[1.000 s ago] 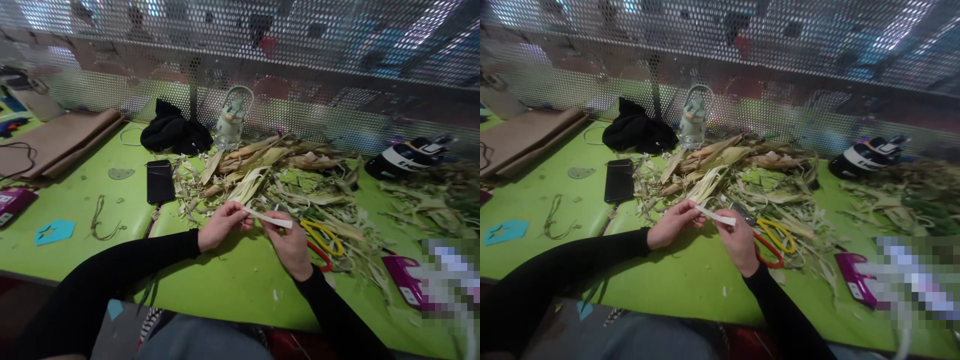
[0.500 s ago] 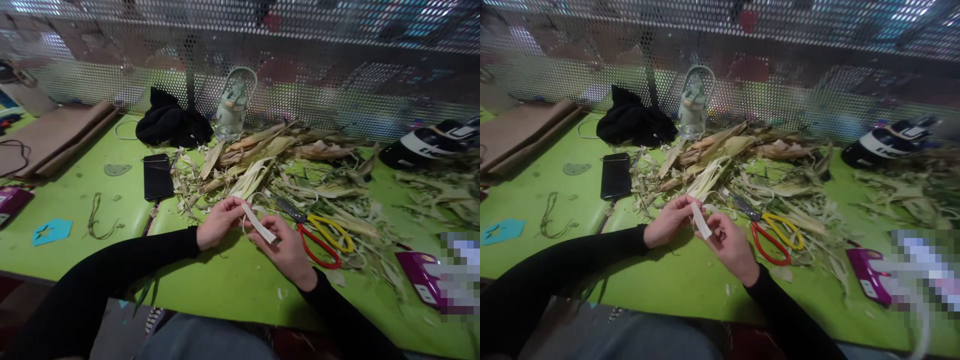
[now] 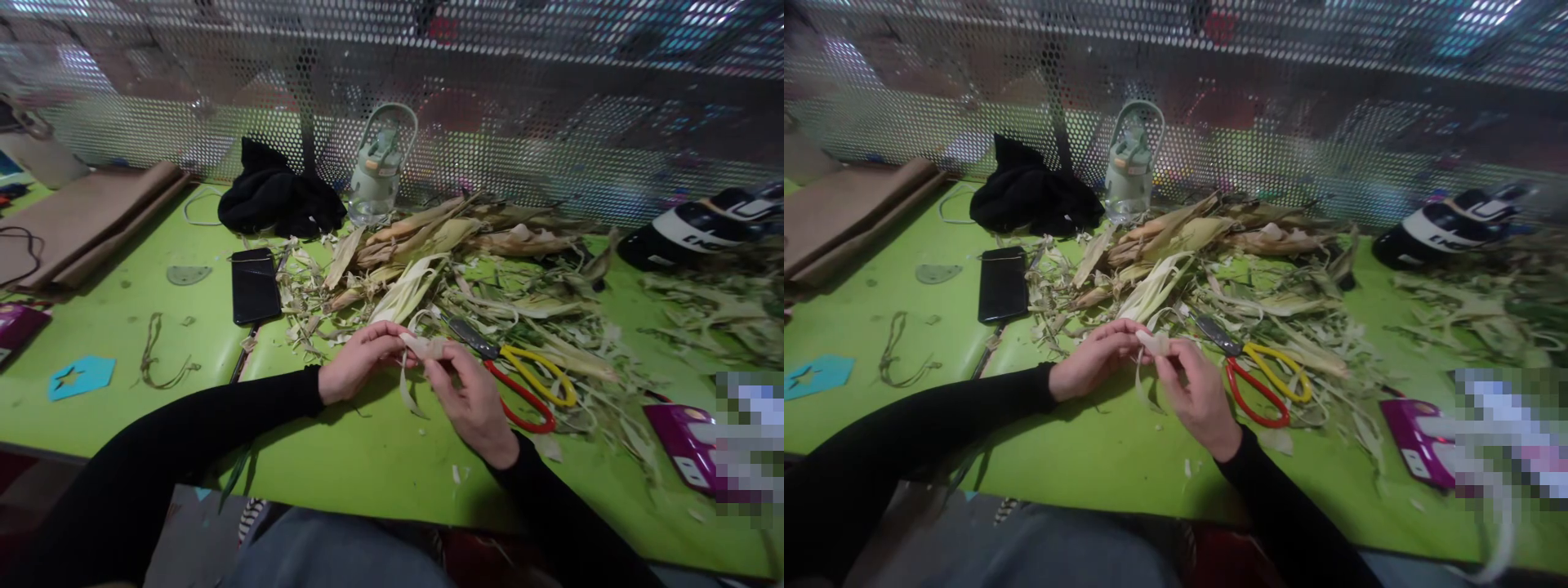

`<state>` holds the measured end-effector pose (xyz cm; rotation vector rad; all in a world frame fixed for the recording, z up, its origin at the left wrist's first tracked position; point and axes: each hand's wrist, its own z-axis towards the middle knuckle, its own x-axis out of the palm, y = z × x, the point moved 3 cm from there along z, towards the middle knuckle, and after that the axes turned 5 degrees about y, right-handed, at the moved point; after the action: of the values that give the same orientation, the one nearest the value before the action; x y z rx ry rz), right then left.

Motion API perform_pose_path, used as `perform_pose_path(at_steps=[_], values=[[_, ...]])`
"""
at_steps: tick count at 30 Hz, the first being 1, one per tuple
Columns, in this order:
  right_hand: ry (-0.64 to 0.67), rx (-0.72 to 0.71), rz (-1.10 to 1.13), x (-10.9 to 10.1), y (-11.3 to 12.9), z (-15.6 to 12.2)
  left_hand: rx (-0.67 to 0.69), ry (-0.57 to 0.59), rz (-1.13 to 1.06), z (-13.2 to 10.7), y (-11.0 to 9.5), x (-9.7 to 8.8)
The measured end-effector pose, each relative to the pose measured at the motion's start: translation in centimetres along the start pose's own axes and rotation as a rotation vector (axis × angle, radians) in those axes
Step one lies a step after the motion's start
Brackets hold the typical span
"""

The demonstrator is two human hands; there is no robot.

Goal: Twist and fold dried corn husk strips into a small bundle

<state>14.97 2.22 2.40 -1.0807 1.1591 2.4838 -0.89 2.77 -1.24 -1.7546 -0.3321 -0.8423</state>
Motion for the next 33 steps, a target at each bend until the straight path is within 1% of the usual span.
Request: perform_pose_path(at_steps=[1, 3, 7, 9, 11, 14, 16, 18, 22, 26, 28, 31, 33], values=[[0.002, 0.010, -0.005, 0.0, -0.1, 0.0, -0.008, 0.013, -0.004, 0.0, 0.0, 0.0], [0.016, -0.021, -0.048, 0.0, -0.2, 0.1, -0.009, 0.021, 0.028, 0.0, 0.0, 0.0], [0.057, -0.146, -0.096, 0.1, 0.0, 0.1, 0.019, -0.009, 0.122, -0.1, 0.1, 0.0], [0.067, -0.157, -0.086, 0.1, -0.1, 0.0, 0.020, -0.033, 0.136, -0.1, 0.2, 0.0], [0.046, -0.097, -0.064, 0.1, -0.5, 0.0, 0.003, -0.059, 0.136, -0.1, 0.2, 0.0], [-0.007, 0.064, -0.006, 0.0, -1.3, -0.1, -0.033, -0.084, 0.092, -0.1, 0.2, 0.1], [-0.032, 0.150, 0.025, -0.2, -1.8, -0.1, -0.055, -0.082, 0.053, -0.1, 0.2, 0.1], [-0.046, 0.195, 0.046, -0.4, -2.1, -0.1, -0.063, -0.066, 0.036, -0.1, 0.1, 0.2], [-0.077, 0.225, 0.059, -0.7, -2.2, -0.1, -0.078, -0.006, 0.066, -0.2, -0.2, 0.3], [-0.096, 0.231, 0.067, -0.6, -2.3, -0.1, -0.124, -0.003, 0.089, -0.4, -0.4, 0.3], [-0.082, 0.223, 0.067, -0.5, -2.2, -0.1, -0.139, -0.004, 0.091, -0.4, -0.5, 0.3], [-0.076, 0.210, 0.046, -0.4, -2.1, 0.0, -0.178, 0.024, 0.096, -0.5, -0.5, 0.4], [-0.079, 0.173, 0.006, -0.6, -2.0, 0.0, -0.213, 0.026, 0.085, -0.5, -0.6, 0.4]])
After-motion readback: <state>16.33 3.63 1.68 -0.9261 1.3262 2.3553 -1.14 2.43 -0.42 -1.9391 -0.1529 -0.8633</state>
